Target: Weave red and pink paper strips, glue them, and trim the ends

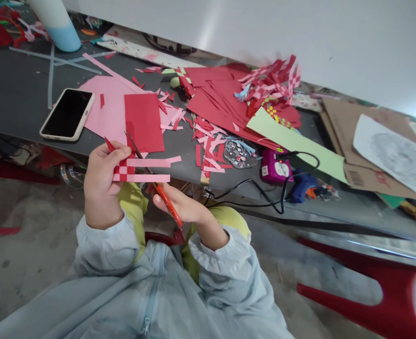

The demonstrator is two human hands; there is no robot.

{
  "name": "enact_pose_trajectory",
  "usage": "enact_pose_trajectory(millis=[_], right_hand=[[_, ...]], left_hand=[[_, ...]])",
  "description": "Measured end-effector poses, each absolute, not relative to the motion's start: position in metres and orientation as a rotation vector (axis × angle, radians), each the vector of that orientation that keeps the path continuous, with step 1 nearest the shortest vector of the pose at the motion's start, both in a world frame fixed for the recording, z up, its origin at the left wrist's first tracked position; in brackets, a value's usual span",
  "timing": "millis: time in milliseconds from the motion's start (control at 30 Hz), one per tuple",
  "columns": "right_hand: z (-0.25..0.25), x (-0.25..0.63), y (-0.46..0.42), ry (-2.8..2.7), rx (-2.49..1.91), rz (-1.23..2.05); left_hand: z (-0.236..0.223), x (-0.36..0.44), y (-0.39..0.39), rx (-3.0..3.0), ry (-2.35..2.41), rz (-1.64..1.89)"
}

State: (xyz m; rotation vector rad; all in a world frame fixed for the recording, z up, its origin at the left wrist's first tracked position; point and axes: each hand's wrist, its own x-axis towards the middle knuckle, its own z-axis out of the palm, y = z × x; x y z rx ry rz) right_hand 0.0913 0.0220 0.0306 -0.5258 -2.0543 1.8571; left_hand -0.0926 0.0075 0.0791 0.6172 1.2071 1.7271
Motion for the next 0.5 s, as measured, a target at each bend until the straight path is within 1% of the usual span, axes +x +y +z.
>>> enact_pose_trajectory(millis=[267, 500], right_hand=[[0.03, 0.0925, 0.0213, -1.879, -0.587, 2.057], [0.0298, 0.0904, 0.0212, -1.852, -0.611, 2.062]], left_hand=[[0.0788, -0.09, 0.0078, 0.65, 1.224, 1.671], [0.0772, -0.0876, 0.0085, 0.642, 1.218, 1.672]])
